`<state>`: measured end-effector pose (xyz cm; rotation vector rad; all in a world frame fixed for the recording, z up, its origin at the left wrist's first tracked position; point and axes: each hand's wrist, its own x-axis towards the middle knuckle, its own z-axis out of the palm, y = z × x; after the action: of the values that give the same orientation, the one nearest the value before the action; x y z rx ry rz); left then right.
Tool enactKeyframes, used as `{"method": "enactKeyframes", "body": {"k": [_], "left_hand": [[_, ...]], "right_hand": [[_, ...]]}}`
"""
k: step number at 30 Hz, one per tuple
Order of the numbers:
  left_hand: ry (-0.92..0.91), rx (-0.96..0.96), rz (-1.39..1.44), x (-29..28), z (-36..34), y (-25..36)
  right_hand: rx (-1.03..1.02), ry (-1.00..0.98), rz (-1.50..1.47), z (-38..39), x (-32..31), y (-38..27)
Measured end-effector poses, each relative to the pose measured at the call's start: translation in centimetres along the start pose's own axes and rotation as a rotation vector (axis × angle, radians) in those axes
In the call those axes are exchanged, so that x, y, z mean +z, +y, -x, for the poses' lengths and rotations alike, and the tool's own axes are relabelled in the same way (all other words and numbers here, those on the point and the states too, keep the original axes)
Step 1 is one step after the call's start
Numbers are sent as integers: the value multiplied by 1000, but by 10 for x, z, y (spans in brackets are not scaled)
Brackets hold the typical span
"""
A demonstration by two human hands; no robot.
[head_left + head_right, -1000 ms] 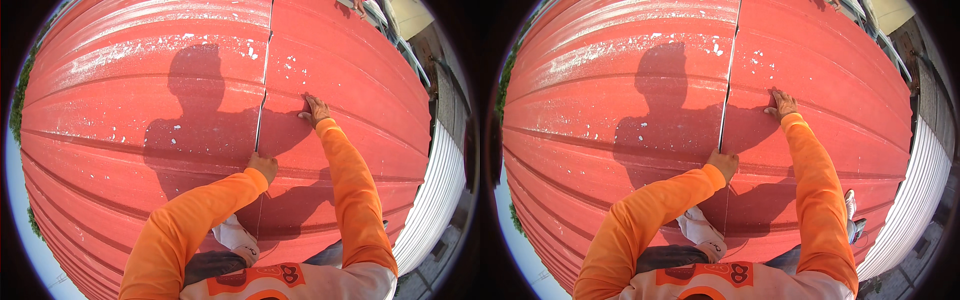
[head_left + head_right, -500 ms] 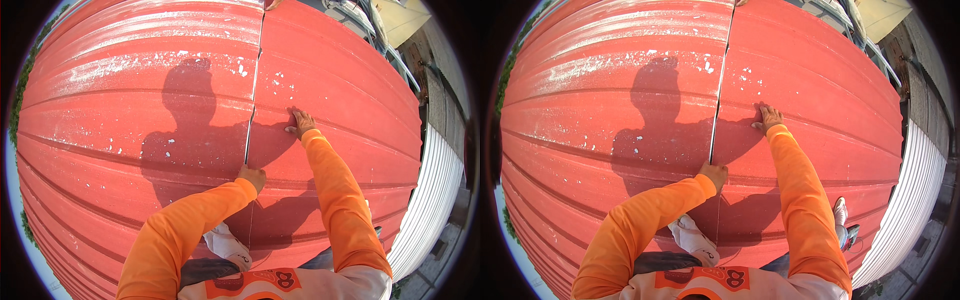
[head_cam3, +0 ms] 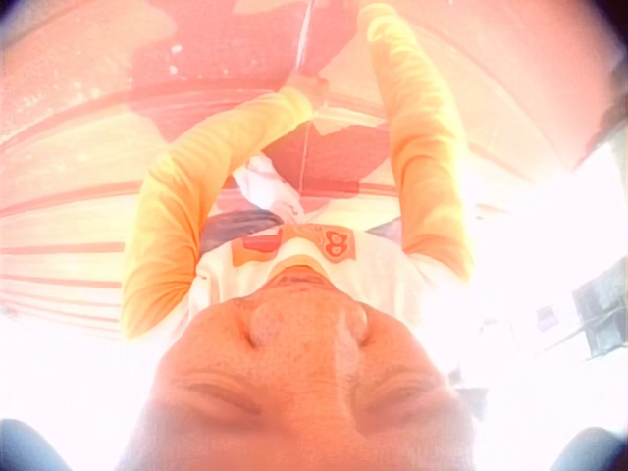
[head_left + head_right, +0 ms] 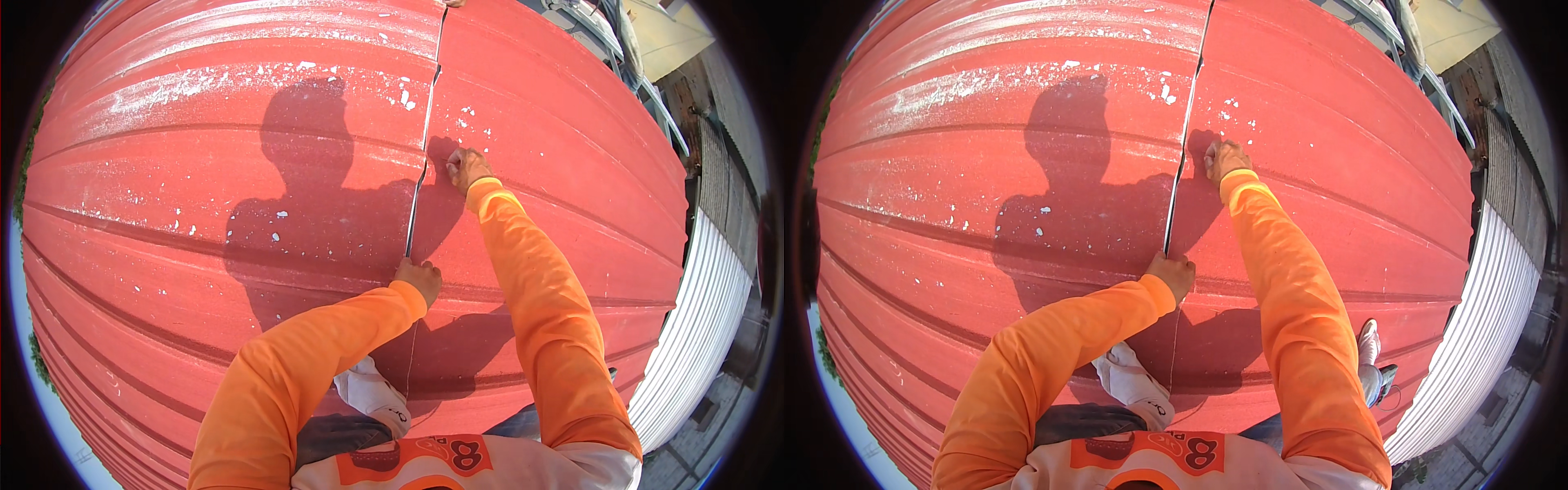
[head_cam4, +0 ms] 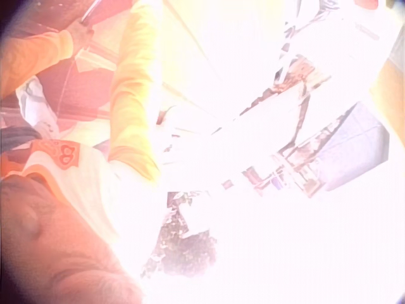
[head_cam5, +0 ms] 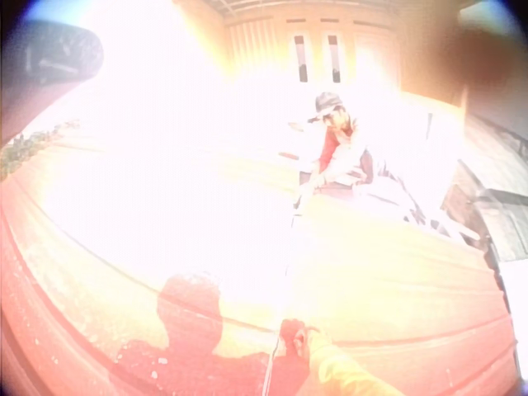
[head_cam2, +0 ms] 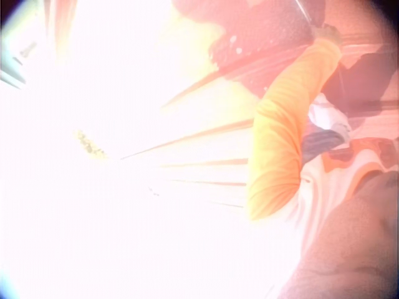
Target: The person aligns and presses together two red corrugated roof panels along a seam, repeatedly adjusting the overlap with both hands. A second person is visible nearby on the roof, occasionally assisting by holding the panel edge.
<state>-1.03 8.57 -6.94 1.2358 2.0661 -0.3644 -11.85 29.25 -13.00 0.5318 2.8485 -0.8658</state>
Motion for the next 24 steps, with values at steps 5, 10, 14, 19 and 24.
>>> {"method": "enactKeyframes", "body": {"k": [5, 10, 14, 19, 24], "left_hand": [[5, -5, 9, -1, 3, -1], [-34, 21, 0, -9, 3, -1], [29, 9, 23, -2, 1, -1], [75, -21, 50, 8, -1, -4], [42, 14, 64, 0, 0, -5]], "right_hand": [[216, 74, -41, 9, -3, -16], [336, 187, -106, 27, -4, 8], [344, 272, -234, 74, 0, 27], [344, 146, -368, 183, -2, 46], [469, 20, -412, 272, -14, 65]]}}
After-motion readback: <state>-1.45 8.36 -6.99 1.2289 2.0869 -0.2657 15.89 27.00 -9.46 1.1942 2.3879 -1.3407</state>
